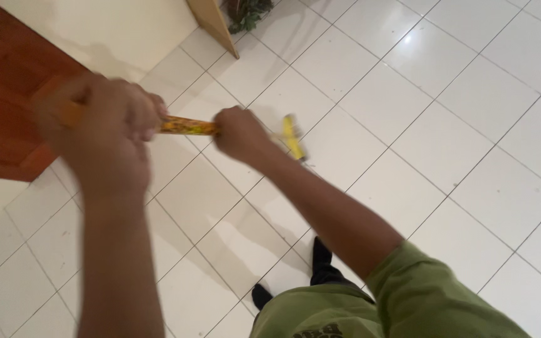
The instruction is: The person sweeps the tiled floor using a broom, moving it along the baseboards and under the edges of furniture.
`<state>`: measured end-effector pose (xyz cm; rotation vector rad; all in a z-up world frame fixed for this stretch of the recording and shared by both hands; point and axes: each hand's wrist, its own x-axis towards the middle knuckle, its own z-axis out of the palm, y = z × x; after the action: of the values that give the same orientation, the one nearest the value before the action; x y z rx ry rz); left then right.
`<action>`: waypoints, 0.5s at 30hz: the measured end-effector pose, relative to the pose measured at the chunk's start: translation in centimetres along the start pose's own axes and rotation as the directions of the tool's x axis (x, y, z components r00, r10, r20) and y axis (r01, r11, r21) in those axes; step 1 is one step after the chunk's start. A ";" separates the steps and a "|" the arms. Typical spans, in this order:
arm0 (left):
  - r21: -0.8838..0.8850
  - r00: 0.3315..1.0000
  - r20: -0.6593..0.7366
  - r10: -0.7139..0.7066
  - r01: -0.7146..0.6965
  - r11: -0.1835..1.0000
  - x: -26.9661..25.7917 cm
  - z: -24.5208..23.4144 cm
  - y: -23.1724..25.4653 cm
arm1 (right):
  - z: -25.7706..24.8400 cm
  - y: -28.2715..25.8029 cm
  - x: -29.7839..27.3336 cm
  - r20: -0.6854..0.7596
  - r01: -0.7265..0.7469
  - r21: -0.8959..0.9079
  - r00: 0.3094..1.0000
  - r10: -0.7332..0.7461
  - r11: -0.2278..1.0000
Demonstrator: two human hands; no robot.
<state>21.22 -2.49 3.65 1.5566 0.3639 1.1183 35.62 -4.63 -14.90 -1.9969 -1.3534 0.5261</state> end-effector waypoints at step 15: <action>-0.202 0.687 -0.178 -0.705 0.675 0.709 -10.9 16.0 -28.9 | 4.7 37.5 4.4 0.104 -0.240 -0.337 0.952 0.289 0.910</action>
<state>38.02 -10.67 -25.73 1.0096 0.9525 0.6949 58.91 -8.43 -44.75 -2.4755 -1.3307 0.6235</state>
